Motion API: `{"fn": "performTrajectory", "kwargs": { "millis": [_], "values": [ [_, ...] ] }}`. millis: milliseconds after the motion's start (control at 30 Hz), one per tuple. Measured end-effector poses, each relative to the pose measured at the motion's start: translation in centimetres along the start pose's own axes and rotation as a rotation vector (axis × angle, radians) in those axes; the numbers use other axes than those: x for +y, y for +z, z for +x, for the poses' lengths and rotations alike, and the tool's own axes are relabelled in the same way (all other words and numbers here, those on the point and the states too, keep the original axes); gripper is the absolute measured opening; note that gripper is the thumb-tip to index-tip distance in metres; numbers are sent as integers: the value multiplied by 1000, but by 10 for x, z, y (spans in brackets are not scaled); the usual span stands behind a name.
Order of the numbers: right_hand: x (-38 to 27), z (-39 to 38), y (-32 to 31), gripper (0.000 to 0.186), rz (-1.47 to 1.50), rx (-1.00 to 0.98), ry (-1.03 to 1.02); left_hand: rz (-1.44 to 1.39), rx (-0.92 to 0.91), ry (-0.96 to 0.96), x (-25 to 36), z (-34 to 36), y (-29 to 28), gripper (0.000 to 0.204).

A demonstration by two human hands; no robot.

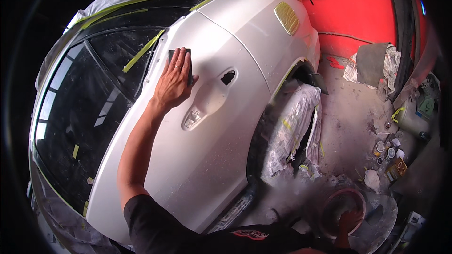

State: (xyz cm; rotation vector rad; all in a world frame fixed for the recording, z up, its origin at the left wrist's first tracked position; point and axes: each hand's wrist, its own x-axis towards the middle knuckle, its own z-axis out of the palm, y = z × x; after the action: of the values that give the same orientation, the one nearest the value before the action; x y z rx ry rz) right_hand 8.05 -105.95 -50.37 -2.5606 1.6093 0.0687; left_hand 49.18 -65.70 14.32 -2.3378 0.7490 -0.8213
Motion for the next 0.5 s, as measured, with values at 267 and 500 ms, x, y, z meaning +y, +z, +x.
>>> {"fn": "performTrajectory", "kwargs": {
  "millis": [267, 500],
  "values": [
    [-109, 82, -3, 37, 170, 369, -174, 119, 74, -97, -53, 37, 70, 67],
    [-97, 133, 40, 48, 144, -86, -195, 231, 126, -171, -57, 173, 99, 70]
  ]
}}
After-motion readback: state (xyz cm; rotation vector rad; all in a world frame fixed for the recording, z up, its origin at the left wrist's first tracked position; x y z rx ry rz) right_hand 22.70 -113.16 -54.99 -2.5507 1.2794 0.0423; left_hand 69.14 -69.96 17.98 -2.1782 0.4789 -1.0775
